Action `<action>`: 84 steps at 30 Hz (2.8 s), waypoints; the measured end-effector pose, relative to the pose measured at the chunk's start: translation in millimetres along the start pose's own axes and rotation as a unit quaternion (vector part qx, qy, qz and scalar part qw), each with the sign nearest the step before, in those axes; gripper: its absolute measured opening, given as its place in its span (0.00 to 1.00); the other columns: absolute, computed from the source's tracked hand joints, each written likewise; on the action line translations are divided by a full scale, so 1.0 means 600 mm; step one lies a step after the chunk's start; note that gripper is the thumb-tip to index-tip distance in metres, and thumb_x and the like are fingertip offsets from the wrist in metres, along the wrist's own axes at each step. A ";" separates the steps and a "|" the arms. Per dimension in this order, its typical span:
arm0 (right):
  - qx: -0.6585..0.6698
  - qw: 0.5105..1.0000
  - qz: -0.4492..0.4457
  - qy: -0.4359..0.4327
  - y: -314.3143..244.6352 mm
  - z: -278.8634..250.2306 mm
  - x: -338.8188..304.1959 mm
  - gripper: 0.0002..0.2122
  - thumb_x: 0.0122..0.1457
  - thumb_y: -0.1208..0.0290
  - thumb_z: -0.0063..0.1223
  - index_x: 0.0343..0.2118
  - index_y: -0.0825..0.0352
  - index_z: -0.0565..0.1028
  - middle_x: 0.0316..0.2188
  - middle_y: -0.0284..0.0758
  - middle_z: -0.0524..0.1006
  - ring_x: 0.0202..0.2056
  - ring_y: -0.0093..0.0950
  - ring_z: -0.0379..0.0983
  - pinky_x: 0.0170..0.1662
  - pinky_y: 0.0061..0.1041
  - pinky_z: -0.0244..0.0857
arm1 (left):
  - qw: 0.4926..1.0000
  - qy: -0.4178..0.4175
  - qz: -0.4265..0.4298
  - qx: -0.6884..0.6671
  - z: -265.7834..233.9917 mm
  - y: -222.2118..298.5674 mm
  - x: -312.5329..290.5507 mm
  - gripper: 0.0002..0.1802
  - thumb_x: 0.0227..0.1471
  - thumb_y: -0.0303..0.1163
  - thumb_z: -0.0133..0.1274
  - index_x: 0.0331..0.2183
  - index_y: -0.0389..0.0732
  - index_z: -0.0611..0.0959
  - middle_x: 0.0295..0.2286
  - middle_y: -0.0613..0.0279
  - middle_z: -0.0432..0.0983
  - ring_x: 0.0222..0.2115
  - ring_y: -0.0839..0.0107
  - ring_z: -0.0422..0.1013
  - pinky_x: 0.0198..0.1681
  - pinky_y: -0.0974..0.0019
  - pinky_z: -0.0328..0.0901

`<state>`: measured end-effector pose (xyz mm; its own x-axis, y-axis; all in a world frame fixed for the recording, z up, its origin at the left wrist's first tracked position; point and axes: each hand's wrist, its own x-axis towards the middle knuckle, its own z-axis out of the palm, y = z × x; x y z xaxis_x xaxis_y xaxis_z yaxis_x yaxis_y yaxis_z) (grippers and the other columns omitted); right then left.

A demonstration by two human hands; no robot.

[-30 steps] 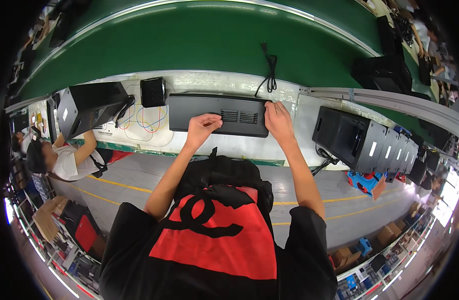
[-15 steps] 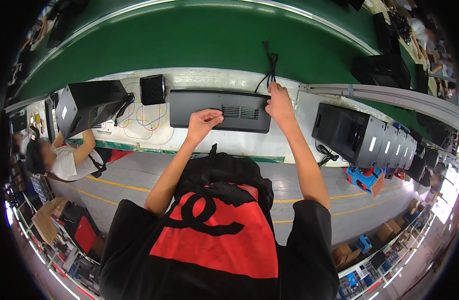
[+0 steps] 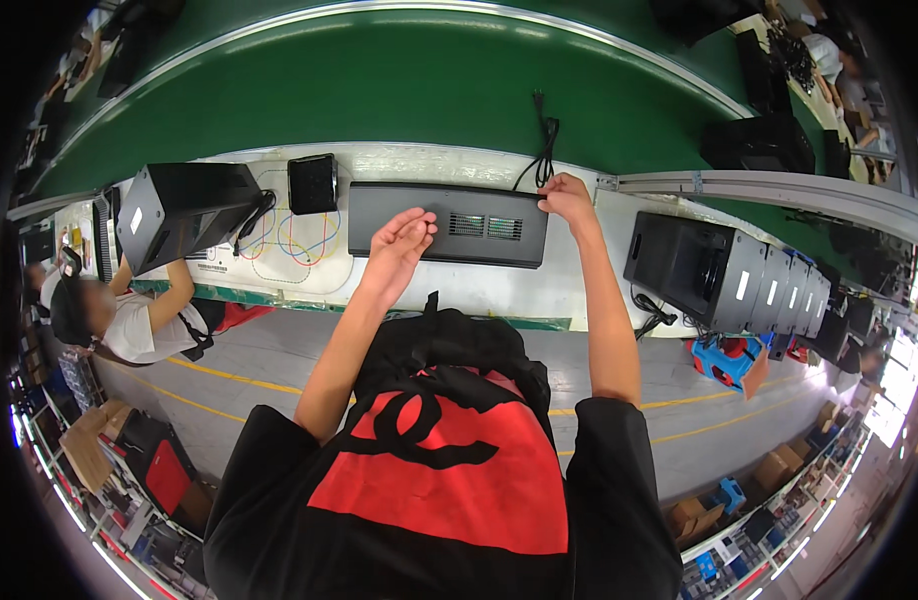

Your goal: Attaching small plastic components and inspecting the housing of an electronic device on an assembly line.

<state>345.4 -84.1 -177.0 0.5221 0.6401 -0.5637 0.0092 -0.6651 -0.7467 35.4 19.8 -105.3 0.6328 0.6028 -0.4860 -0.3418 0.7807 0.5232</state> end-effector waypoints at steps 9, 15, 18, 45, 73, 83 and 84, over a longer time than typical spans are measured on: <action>0.192 0.933 -0.301 0.058 -0.248 0.110 -0.300 0.10 0.51 0.83 0.56 0.37 0.70 0.70 0.35 0.38 0.77 0.39 0.27 0.73 0.44 0.25 0.65 | 0.982 -0.152 0.108 -0.029 0.089 0.102 -0.112 0.12 0.51 0.24 0.56 0.40 0.36 0.77 0.34 0.55 0.78 0.31 0.70 0.72 0.38 0.70 0.67; 0.047 0.858 -0.511 0.024 -0.345 0.143 -0.373 0.10 0.44 0.85 0.60 0.31 0.68 0.74 0.30 0.33 0.78 0.34 0.29 0.74 0.39 0.28 0.65 | 0.979 -0.152 0.130 0.030 0.109 0.121 -0.121 0.14 0.48 0.24 0.59 0.39 0.34 0.78 0.31 0.56 0.79 0.31 0.72 0.75 0.36 0.72 0.69; -0.080 0.819 -0.566 0.042 -0.345 0.144 -0.361 0.11 0.42 0.86 0.60 0.31 0.67 0.74 0.29 0.31 0.78 0.32 0.30 0.73 0.37 0.29 0.65 | 0.983 -0.098 0.121 0.098 0.108 0.124 -0.123 0.13 0.48 0.22 0.59 0.39 0.33 0.79 0.31 0.58 0.80 0.31 0.75 0.75 0.35 0.75 0.69; -0.369 0.894 -0.250 0.040 -0.159 0.257 -0.076 0.07 0.43 0.85 0.51 0.26 0.71 0.67 0.26 0.44 0.75 0.33 0.45 0.72 0.37 0.34 0.66 | 0.826 0.092 0.192 0.522 -0.110 0.005 0.020 0.07 0.55 0.28 0.51 0.35 0.35 0.81 0.23 0.60 0.76 0.21 0.76 0.71 0.25 0.73 0.66; 0.306 0.946 0.020 -0.106 0.149 0.116 0.106 0.27 0.58 0.42 0.43 0.27 0.67 0.77 0.28 0.33 0.76 0.33 0.24 0.70 0.41 0.21 0.61 | 0.878 0.096 0.066 0.465 -0.265 -0.015 -0.058 0.38 0.49 0.29 0.59 0.58 0.41 0.59 0.54 0.61 0.61 0.56 0.65 0.56 0.57 0.60 0.54; 0.114 0.990 -0.074 0.040 -0.146 0.054 -0.114 0.43 0.56 0.33 0.34 0.50 0.78 0.70 0.53 0.50 0.68 0.56 0.38 0.61 0.60 0.31 0.48 | 0.944 0.165 0.130 0.255 -0.243 0.041 0.002 0.20 0.56 0.37 0.52 0.48 0.36 0.74 0.38 0.63 0.74 0.39 0.75 0.69 0.46 0.68 0.64; 0.066 0.994 -0.073 -0.045 -0.211 0.006 -0.170 0.43 0.54 0.33 0.39 0.53 0.78 0.67 0.54 0.49 0.67 0.57 0.38 0.60 0.60 0.30 0.48 | 0.951 0.167 0.101 0.241 -0.239 0.063 0.015 0.22 0.56 0.39 0.52 0.48 0.36 0.74 0.38 0.62 0.74 0.38 0.74 0.70 0.46 0.66 0.65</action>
<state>287.9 -63.5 -26.3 0.4454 0.7613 -0.4713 -0.0368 -0.5104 -0.8592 -71.4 78.4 -190.2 0.3046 0.8135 -0.4954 -0.0235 0.5264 0.8499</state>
